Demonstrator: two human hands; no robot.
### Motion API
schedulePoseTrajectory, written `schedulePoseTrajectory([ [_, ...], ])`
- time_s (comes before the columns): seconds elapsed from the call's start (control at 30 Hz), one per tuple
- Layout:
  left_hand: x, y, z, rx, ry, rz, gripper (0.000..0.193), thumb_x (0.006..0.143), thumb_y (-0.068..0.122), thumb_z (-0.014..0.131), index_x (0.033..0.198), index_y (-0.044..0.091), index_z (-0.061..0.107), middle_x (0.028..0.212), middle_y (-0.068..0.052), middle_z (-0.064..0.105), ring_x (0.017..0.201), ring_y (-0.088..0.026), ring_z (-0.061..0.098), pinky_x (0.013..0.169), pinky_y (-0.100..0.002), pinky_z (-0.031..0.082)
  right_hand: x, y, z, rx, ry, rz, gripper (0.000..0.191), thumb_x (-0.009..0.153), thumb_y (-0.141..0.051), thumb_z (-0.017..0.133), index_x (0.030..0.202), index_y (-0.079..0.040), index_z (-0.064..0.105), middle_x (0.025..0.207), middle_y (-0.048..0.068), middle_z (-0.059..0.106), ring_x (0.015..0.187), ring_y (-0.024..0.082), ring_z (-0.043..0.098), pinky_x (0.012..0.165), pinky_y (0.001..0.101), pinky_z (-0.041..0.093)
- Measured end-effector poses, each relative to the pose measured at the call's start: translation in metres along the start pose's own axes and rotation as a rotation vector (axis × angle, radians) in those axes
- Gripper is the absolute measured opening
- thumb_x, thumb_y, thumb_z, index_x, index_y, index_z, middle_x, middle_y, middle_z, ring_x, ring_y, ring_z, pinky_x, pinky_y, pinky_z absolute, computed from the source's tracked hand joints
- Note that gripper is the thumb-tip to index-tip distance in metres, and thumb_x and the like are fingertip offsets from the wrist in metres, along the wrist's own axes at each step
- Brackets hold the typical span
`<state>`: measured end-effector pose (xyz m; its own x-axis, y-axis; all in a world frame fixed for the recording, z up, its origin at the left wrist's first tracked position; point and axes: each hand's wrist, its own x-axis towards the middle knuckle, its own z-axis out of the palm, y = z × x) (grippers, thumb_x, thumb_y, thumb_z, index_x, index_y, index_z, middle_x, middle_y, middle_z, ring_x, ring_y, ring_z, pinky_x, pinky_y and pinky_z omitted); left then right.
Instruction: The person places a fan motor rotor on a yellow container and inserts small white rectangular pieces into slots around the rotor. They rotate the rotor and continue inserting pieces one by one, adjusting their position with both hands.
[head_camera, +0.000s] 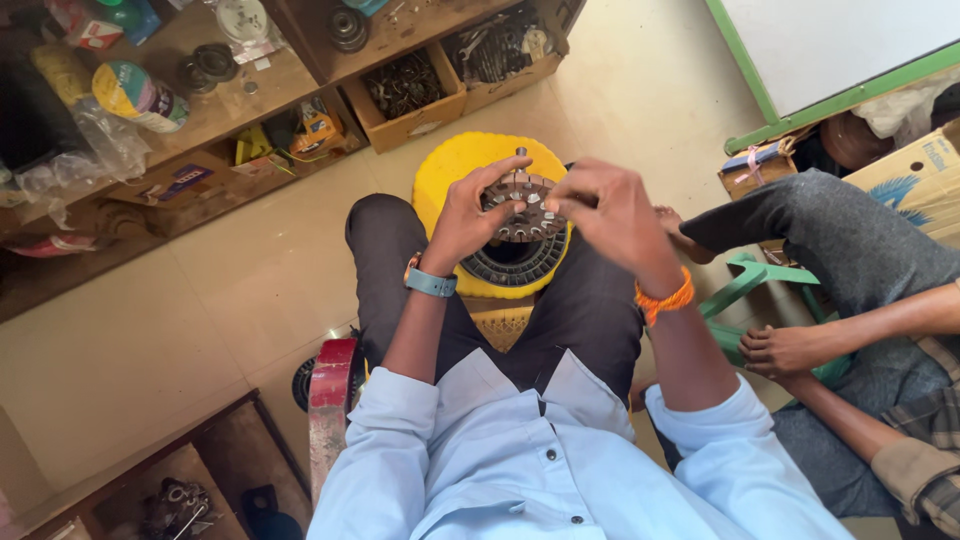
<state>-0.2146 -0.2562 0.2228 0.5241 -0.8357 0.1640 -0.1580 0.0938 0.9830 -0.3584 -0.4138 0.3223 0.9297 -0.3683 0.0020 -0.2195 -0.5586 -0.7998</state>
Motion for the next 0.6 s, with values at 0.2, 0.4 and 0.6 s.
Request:
schedulePoseTrajectory([
  [0.2,0.001,0.006,-0.004,-0.044,-0.033,-0.044,0.055,0.087,0.005,0.077,0.139,0.011,0.061,0.132,-0.009,0.071,0.121,-0.021,0.070,0.105,-0.034,0.054,-0.026,-0.002,0.035,-0.215,0.026,-0.168,0.005,0.087,-0.012,0.073,0.089,-0.007,0.072,0.088,0.009,0.066,0.081,0.031,0.066,0.070,0.0402,0.051],
  [0.4,-0.020,0.011,0.007,0.591,0.203,0.381,0.048,0.080,0.009,0.083,0.126,0.017,0.072,0.141,-0.008,0.053,0.127,-0.030,0.050,0.105,-0.045,0.043,-0.043,-0.007,0.060,-0.320,0.036,-0.155,0.007,0.091,-0.013,0.071,0.090,-0.007,0.068,0.089,0.010,0.062,0.082,0.032,0.066,0.070,0.0420,0.052],
  [0.6,-0.038,0.003,0.030,0.568,0.406,0.341,0.018,0.083,0.015,0.087,0.098,0.015,0.077,0.141,-0.006,0.053,0.125,-0.029,0.051,0.107,-0.042,0.042,-0.033,-0.012,0.026,-0.120,0.062,-0.198,0.012,0.088,-0.013,0.074,0.094,-0.003,0.073,0.084,0.012,0.065,0.076,0.030,0.066,0.068,0.0376,0.051],
])
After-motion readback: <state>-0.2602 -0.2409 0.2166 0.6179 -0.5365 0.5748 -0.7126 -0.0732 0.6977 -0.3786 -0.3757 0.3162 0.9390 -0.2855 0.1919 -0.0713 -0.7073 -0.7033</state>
